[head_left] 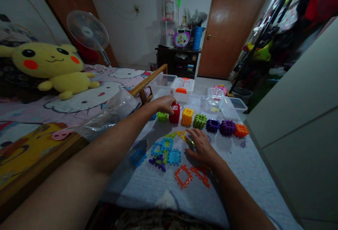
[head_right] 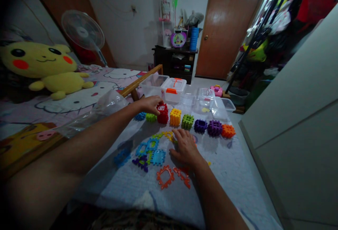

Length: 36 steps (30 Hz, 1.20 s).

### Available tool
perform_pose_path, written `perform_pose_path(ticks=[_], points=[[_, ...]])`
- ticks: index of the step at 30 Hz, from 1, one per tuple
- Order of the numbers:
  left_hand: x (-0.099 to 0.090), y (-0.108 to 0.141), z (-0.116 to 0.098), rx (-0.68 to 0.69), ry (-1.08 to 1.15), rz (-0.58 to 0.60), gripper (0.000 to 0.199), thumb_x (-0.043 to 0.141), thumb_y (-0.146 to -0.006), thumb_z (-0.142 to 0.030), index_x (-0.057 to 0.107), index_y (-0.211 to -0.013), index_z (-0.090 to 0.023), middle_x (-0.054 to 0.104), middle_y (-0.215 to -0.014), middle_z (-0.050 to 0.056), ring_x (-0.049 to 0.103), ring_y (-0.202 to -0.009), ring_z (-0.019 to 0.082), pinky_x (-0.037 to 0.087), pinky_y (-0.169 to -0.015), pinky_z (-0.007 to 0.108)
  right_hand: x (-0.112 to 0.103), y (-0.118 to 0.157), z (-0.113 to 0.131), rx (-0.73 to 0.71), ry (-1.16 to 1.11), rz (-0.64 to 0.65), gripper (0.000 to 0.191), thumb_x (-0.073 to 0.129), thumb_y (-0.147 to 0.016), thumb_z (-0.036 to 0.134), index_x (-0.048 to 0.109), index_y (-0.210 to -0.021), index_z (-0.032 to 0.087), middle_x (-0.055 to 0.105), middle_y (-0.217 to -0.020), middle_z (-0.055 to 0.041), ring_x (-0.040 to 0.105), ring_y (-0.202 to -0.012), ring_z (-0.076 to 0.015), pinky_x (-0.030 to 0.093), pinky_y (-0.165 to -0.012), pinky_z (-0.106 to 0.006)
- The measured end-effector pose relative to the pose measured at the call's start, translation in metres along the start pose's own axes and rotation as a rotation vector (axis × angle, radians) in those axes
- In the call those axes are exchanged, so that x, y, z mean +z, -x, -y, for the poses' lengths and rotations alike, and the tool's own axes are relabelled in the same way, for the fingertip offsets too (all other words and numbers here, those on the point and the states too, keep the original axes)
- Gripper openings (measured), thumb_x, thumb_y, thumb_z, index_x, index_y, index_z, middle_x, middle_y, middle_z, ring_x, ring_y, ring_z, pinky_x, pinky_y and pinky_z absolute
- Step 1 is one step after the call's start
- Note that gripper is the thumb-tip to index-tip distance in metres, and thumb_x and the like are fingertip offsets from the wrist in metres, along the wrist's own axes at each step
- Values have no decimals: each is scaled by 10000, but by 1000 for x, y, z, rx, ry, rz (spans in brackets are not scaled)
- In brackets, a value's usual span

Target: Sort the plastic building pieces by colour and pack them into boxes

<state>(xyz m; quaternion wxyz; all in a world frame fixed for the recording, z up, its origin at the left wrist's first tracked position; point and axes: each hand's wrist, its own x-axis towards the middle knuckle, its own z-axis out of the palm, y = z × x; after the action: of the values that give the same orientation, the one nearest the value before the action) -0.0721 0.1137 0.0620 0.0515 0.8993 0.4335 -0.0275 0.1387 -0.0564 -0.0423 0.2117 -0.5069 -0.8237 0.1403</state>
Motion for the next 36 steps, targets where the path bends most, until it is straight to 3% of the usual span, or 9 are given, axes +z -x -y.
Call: perform_pose_path(ticks=[4, 11, 21, 23, 26, 29, 32, 34, 36], points=[[0, -3, 2, -16, 20, 30, 360, 726, -619, -260, 698, -963, -157, 708, -920, 46, 633, -839, 215, 460, -711, 265, 0, 0, 0, 4, 4, 5, 714, 659, -765, 284, 422, -1427, 157, 497, -1346, -160, 428, -1220, -324, 379, -1025, -490], [3, -5, 2, 10, 17, 68, 645, 792, -610, -386, 629, -1187, -147, 692, -1139, 96, 627, -995, 240, 466, -816, 267, -1, 0, 1, 11, 16, 11, 661, 643, -789, 284, 449, -1406, 150, 503, -1335, -157, 438, -1207, -308, 370, -1042, -477], [4, -6, -3, -13, -19, 93, 430, 736, -677, -348, 681, -1053, -145, 723, -998, 69, 650, -864, 216, 452, -704, 256, -1, 0, 1, -1, 29, 18, 662, 637, -788, 283, 445, -1410, 164, 506, -1333, -152, 441, -1210, -314, 376, -1042, -480], [6, -8, -1, -24, -2, 99, 456, 741, -676, -342, 671, -1082, -147, 719, -1028, 73, 650, -893, 225, 459, -732, 263, 0, 0, 1, -8, 30, 9, 660, 644, -781, 284, 453, -1404, 176, 510, -1331, -149, 446, -1207, -314, 381, -1036, -482], [9, -6, 1, -24, 1, 29, 677, 778, -650, -354, 580, -1260, -137, 647, -1245, 122, 602, -1096, 274, 452, -891, 305, 1, 0, -2, -30, 30, -14, 650, 646, -778, 277, 466, -1392, 161, 513, -1328, -154, 448, -1202, -314, 385, -1028, -484], [10, 8, 1, 4, -22, -147, 808, 788, -663, -377, 475, -1368, -134, 526, -1398, 158, 469, -1281, 319, 361, -1056, 388, 2, 0, -3, -54, 20, -54, 603, 634, -785, 256, 491, -1361, 147, 534, -1298, -154, 458, -1182, -307, 396, -1008, -475], [12, 38, -1, 47, 6, -317, 716, 762, -710, -345, 488, -1341, -147, 527, -1375, 148, 435, -1298, 322, 320, -1095, 439, 1, -1, 1, -71, 4, -51, 479, 621, -813, 252, 556, -1278, 158, 586, -1216, -135, 490, -1117, -288, 417, -956, -451], [17, 64, -3, 76, 63, -361, 633, 748, -733, -306, 515, -1302, -154, 552, -1326, 133, 460, -1268, 302, 327, -1095, 428, 2, -2, 6, -92, -13, -18, 366, 611, -837, 257, 607, -1191, 165, 621, -1137, -117, 510, -1058, -271, 418, -936, -439], [28, 91, -6, 97, 124, -307, 493, 706, -780, -279, 557, -1235, -164, 586, -1253, 113, 505, -1216, 275, 362, -1067, 402, 3, -3, 13, -117, -31, 35, 279, 602, -851, 248, 641, -1116, 172, 640, -1079, -100, 518, -1016, -256, 415, -925, -426]])
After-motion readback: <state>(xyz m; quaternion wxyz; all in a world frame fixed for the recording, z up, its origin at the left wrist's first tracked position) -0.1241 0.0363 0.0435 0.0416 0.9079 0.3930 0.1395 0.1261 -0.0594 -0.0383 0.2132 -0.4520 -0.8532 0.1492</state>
